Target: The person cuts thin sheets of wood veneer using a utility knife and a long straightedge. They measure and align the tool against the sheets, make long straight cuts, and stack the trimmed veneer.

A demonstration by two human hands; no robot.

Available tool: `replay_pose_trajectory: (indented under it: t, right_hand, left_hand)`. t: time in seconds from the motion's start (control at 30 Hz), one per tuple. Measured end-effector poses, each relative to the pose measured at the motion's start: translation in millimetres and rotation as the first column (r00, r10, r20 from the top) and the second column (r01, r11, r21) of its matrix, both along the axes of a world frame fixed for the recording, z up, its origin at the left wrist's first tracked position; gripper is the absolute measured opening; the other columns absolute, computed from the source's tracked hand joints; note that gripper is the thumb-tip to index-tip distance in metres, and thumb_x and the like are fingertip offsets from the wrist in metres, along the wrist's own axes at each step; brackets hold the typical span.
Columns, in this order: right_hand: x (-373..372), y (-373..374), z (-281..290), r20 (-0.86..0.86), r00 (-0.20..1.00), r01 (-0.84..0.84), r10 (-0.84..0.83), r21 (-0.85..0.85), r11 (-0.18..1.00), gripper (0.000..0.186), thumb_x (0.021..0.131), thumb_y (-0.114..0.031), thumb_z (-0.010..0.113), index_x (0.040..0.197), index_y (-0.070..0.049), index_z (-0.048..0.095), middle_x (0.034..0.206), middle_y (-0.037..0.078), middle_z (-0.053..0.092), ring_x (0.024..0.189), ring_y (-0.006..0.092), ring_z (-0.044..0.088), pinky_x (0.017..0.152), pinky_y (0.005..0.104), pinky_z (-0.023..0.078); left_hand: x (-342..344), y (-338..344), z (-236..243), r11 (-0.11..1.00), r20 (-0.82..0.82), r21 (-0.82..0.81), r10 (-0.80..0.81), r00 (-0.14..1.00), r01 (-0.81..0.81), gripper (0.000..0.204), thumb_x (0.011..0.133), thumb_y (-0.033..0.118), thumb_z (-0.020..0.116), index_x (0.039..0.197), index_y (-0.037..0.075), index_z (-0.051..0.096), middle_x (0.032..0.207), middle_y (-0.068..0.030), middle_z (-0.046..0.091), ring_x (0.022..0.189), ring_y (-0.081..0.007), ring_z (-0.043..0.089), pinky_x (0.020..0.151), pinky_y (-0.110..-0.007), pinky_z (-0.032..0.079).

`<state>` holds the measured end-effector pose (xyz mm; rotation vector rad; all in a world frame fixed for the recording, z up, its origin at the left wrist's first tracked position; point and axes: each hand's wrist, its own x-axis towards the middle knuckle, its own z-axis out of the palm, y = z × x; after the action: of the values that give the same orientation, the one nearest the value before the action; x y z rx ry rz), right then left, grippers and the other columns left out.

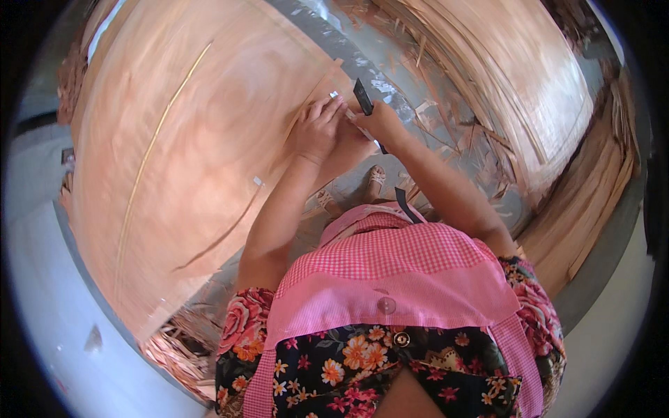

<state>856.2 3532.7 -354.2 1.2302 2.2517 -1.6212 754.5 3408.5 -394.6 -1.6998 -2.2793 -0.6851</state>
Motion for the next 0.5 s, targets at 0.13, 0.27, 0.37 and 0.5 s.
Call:
replay_pose_trajectory:
  t: [0.13,0.27,0.37,0.5]
  right_hand:
    - [-98.1,-140.3,-11.3,0.26,0.895,-0.446,0.363,0.484,0.753,0.032,0.071,-0.027,0.058,0.07,0.004,0.061,0.071,0.025,0.058,0.068,0.0379,0.059,0.059,0.0419,0.047]
    - [-127.4,-349.8,57.2,0.042,0.997,0.066,-0.059,-0.203,0.977,0.01,0.075,-0.004,0.057,0.081,0.002,0.053,0.07,0.009,0.06,0.053,0.0147,0.056,0.049,0.0225,0.047]
    - [-89.6,-540.4,73.9,-0.142,0.913,0.281,-0.383,-0.461,0.842,0.013,0.077,-0.008,0.06,0.083,0.0,0.053,0.093,0.014,0.059,0.081,0.0223,0.059,0.068,0.0321,0.048]
    - [-92.1,-899.6,70.1,-0.169,0.905,0.333,-0.391,-0.294,0.896,0.004,0.074,-0.004,0.057,0.076,-0.007,0.055,0.103,0.013,0.057,0.096,0.0179,0.052,0.077,0.0282,0.041]
  left_hand:
    - [-110.4,-162.0,27.0,0.983,-0.079,-0.142,-0.124,0.989,0.112,0.029,0.071,0.012,0.052,0.099,0.015,0.061,0.113,0.0051,0.054,0.103,-0.0168,0.047,0.085,-0.037,0.039]
    - [-194.0,-411.8,31.7,0.991,0.161,-0.1,-0.075,0.984,0.092,0.03,0.073,0.017,0.052,0.102,0.014,0.058,0.118,0.0,0.051,0.11,-0.0202,0.042,0.089,-0.043,0.035]
    - [-234.4,-621.5,46.3,0.996,-0.123,0.014,0.084,0.989,-0.083,0.03,0.073,0.02,0.056,0.102,0.013,0.058,0.124,-0.0033,0.045,0.117,-0.0223,0.037,0.092,-0.049,0.029]
    - [-328.9,-1009.6,40.3,0.906,0.116,-0.096,0.421,0.9,-0.412,0.03,0.071,0.022,0.062,0.098,0.011,0.056,0.121,-0.0047,0.046,0.118,-0.0237,0.035,0.093,-0.051,0.027]
